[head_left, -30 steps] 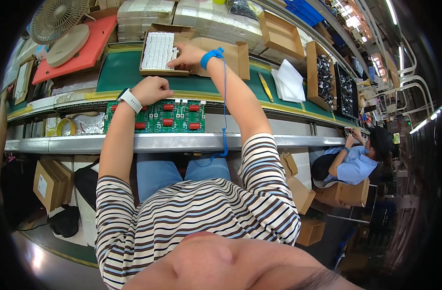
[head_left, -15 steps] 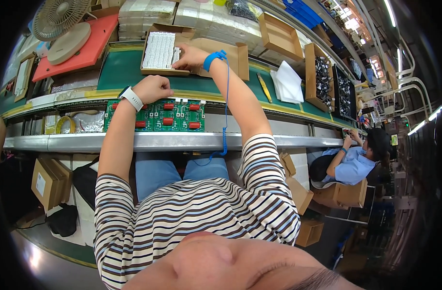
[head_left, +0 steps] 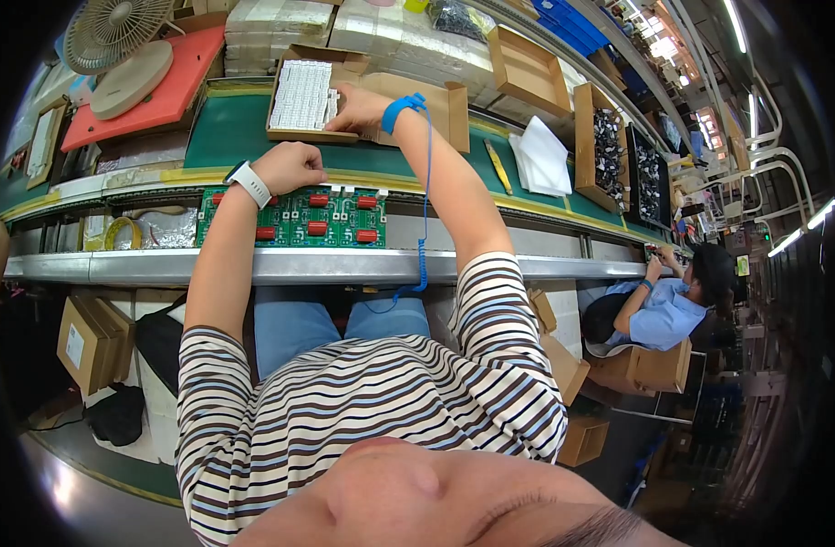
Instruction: The person assembles electronic components onto printed circuit boards by hand along an assembly line, taking the components from a cardboard box.
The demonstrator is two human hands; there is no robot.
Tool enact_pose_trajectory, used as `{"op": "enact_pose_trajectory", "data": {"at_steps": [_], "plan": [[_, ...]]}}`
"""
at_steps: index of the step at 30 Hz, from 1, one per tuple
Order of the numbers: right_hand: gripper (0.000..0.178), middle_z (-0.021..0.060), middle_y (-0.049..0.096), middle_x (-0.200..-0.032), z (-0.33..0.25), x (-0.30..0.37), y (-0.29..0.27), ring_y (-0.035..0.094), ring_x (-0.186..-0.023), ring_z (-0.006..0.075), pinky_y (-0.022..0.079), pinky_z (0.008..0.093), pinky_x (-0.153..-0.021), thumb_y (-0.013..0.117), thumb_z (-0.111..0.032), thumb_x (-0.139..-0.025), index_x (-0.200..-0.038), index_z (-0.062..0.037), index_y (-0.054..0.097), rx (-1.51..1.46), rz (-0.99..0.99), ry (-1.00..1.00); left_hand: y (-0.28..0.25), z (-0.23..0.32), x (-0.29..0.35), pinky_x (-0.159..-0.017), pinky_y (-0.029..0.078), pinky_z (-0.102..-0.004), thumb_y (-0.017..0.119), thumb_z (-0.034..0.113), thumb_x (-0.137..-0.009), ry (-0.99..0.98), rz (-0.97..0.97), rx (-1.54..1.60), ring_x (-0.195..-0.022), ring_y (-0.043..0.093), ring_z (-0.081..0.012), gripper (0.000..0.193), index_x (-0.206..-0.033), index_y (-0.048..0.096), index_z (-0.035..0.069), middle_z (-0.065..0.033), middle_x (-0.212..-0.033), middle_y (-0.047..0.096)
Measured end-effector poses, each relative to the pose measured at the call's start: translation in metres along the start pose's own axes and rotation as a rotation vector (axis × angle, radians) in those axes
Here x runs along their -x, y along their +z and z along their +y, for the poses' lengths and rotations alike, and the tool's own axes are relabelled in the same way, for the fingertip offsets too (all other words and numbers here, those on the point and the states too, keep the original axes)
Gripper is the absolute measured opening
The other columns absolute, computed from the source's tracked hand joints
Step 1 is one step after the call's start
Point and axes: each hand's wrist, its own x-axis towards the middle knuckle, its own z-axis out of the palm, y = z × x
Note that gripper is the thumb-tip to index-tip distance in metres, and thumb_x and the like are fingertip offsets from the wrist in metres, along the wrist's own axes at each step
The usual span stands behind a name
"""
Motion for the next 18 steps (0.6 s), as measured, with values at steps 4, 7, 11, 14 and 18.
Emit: {"op": "enact_pose_trajectory", "data": {"at_steps": [4, 7, 11, 14, 18], "plan": [[0.083, 0.0123, 0.058, -0.088, 0.0, -0.001, -0.001, 0.057, -0.074, 0.016, 0.049, 0.026, -0.058, 0.074, -0.008, -0.064, -0.13, -0.0013, 0.025, -0.038, -0.042, 0.045, 0.0, -0.001, -0.001, -0.06, 0.045, -0.0334, 0.066, 0.023, -0.071, -0.035, -0.02, 0.025, -0.064, 0.058, -0.0247, 0.023, -0.075, 0.062, 0.001, -0.0127, -0.068, 0.061], [0.082, 0.0113, 0.058, -0.084, -0.006, 0.0, 0.002, 0.057, -0.07, 0.0152, 0.048, 0.0256, -0.055, 0.071, -0.004, -0.064, -0.131, -0.0019, 0.023, -0.014, -0.057, 0.087, -0.001, -0.001, 0.0, -0.06, 0.045, -0.0333, 0.066, 0.024, -0.071, -0.027, -0.012, 0.003, -0.064, 0.058, -0.0245, 0.023, -0.075, 0.062, 0.001, -0.0127, -0.068, 0.061], [0.081, 0.0106, 0.058, -0.079, -0.009, 0.002, 0.005, 0.055, -0.065, 0.0133, 0.045, 0.0249, -0.051, 0.066, 0.002, -0.064, -0.131, -0.003, 0.022, -0.034, -0.007, 0.043, -0.001, -0.001, 0.0, -0.058, 0.044, -0.0308, 0.066, 0.021, -0.071, -0.028, -0.008, 0.017, -0.061, 0.056, -0.0207, 0.022, -0.075, 0.061, 0.0, -0.0113, -0.066, 0.06], [0.08, 0.0104, 0.057, -0.077, -0.007, 0.001, 0.002, 0.054, -0.063, 0.0127, 0.044, 0.0246, -0.049, 0.064, 0.004, -0.063, -0.131, -0.0032, 0.022, -0.024, -0.033, 0.022, 0.0, -0.001, 0.0, -0.056, 0.043, -0.0283, 0.066, 0.018, -0.072, -0.017, -0.002, 0.026, -0.059, 0.055, -0.0165, 0.02, -0.075, 0.06, -0.001, -0.0096, -0.064, 0.059], [0.079, 0.0105, 0.056, -0.076, -0.006, 0.0, 0.006, 0.053, -0.062, 0.0132, 0.043, 0.0247, -0.048, 0.062, 0.005, -0.064, -0.131, -0.0028, 0.022, -0.072, 0.013, 0.085, -0.001, -0.001, -0.001, -0.055, 0.043, -0.0274, 0.065, 0.017, -0.073, -0.02, -0.001, 0.049, -0.059, 0.054, -0.0144, 0.02, -0.074, 0.06, -0.001, -0.0083, -0.063, 0.059]]}}
